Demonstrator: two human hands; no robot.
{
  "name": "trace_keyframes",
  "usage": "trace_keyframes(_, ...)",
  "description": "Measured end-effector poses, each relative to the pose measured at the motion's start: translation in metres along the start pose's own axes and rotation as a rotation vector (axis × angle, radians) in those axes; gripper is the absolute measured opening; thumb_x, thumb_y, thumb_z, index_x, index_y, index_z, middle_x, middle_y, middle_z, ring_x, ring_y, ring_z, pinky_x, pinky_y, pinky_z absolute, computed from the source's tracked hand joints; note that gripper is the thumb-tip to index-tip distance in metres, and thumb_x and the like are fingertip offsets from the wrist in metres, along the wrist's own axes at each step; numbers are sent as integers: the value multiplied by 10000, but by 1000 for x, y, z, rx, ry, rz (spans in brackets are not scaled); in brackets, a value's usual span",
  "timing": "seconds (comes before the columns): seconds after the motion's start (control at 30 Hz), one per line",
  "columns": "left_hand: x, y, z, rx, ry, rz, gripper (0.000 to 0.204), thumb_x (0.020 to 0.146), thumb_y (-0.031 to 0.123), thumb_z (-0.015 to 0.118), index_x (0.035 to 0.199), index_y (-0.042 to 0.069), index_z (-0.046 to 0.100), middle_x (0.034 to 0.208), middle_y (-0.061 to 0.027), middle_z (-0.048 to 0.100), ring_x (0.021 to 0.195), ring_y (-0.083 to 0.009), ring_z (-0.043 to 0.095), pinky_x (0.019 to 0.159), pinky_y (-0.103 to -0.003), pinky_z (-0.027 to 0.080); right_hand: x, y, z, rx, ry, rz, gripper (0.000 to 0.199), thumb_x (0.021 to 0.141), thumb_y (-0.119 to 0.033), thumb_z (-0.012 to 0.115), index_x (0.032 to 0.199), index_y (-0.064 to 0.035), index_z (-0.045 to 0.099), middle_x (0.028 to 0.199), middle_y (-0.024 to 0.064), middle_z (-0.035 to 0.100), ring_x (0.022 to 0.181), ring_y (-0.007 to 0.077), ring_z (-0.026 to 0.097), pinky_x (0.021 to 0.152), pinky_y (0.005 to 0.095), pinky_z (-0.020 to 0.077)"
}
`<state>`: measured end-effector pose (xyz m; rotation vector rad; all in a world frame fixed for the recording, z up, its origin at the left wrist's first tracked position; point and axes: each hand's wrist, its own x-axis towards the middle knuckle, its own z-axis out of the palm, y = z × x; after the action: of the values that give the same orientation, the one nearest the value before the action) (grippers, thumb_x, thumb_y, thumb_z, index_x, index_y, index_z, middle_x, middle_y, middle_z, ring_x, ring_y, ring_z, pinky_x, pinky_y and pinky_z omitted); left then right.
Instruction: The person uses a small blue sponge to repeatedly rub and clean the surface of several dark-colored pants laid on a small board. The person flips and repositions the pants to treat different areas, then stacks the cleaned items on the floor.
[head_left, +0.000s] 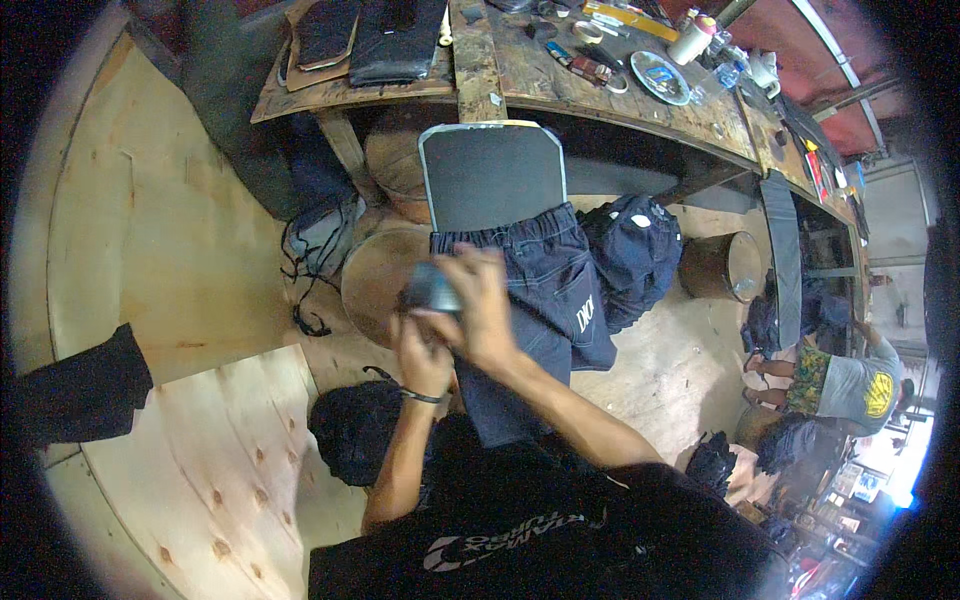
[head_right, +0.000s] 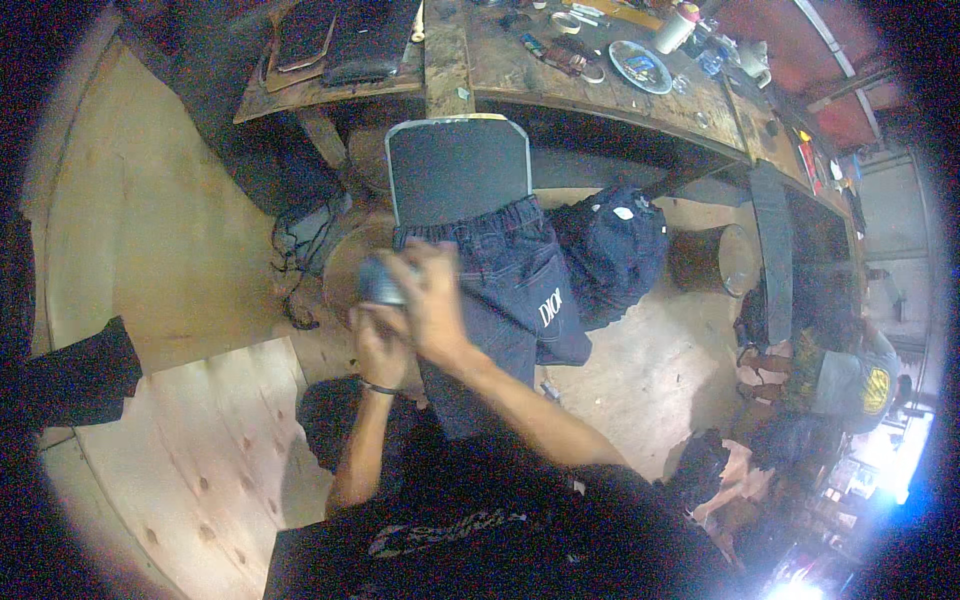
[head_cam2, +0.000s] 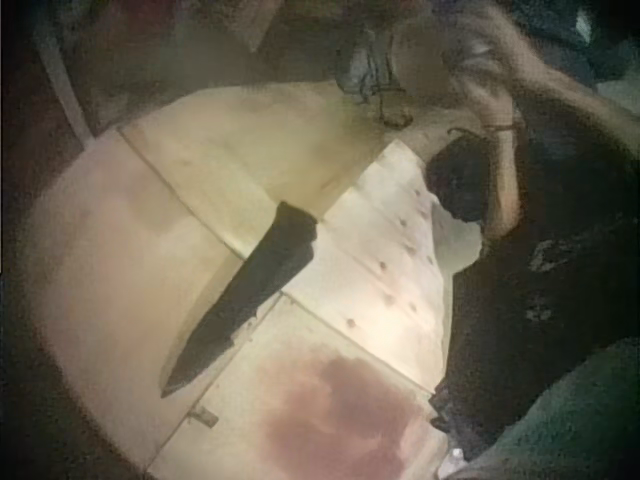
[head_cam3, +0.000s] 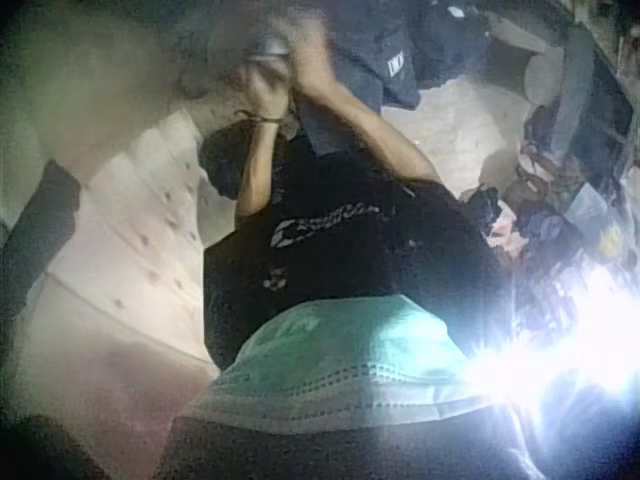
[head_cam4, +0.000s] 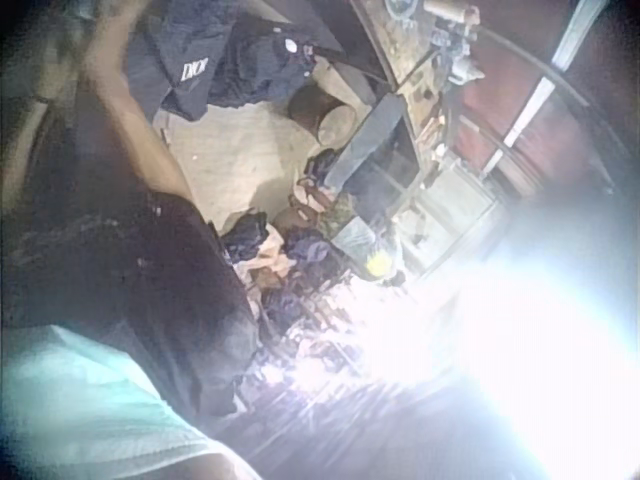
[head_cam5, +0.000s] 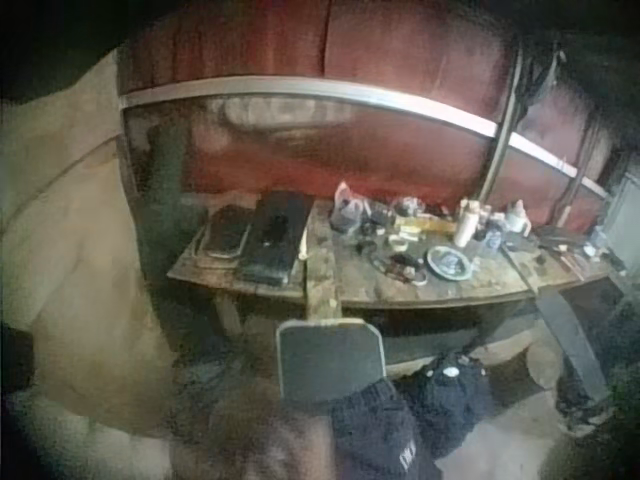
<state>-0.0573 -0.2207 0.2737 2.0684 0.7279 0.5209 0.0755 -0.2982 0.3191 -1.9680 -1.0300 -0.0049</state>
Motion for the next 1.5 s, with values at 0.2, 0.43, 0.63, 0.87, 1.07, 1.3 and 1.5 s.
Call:
trace_keyframes(0.2, 103, 71, 79, 265, -109, -273, 1380, 849, 818, 683, 1720, -35, 38, 1721, -411, 158, 1573, -592, 245, 1261, -699, 235, 5, 112, -97, -356, 283, 254, 786, 882, -258, 875, 1548, -52, 513, 1383, 302, 568, 1340, 500, 514, 1160, 627, 375)
trace_keyframes(0.43, 245, 63, 114, 640, 72, 82, 1532, 703, 977, 664, 1739, 21, 62, 1764, -359, 111, 1658, -493, 89, 1254, -783, 64, 220, 274, -53, -295, 358, 92, 697, 989, -416, 775, 1493, 7, 544, 1238, 296, 637, 1146, 479, 616, 1013, 512, 495)
trace_keyframes(0.63, 286, 81, 124, 629, -84, 28, 1569, 602, 1033, 662, 1766, 170, 60, 1794, -313, 17, 1673, -469, -28, 1182, -879, -1, 176, 183, -129, 19, 391, 344, 581, 909, -429, 848, 1261, 9, 700, 1196, 254, 703, 1136, 419, 659, 1008, 506, 519)
trace_keyframes(0.87, 308, 70, 132, 658, -9, 294, 1476, 629, 1015, 668, 1767, 234, 144, 1801, -295, -47, 1668, -482, -67, 1156, -896, -30, 109, 164, -103, -293, -28, 80, 508, 801, -339, 920, 1112, 10, 722, 1035, 191, 687, 979, 395, 633, 858, 460, 538)
trace_keyframes(1.07, 312, 71, 131, 677, -149, 184, 1437, 656, 1008, 659, 1763, 234, 169, 1805, -285, -18, 1670, -476, -65, 1168, -886, -29, 52, 111, -120, -255, -197, 115, 405, 767, -290, 896, 996, 0, 731, 940, 173, 645, 898, 405, 614, 854, 493, 527)
trace_keyframes(1.3, 314, 71, 131, 705, -168, 173, 1406, 679, 1005, 638, 1762, 243, 169, 1815, -250, 25, 1676, -455, -55, 1193, -866, -14, 60, 109, -99, -372, -67, 126, 451, 731, -359, 921, 946, -8, 737, 980, 194, 674, 966, 426, 634, 918, 538, 526)
trace_keyframes(1.5, 315, 67, 130, 622, -121, 236, 1380, 681, 1002, 637, 1741, 202, 263, 1813, -250, 47, 1677, -454, -41, 1192, -870, -18, 45, 94, -101, -254, -321, 154, 378, 726, -342, 915, 880, -56, 722, 926, 190, 659, 918, 416, 614, 841, 570, 515)
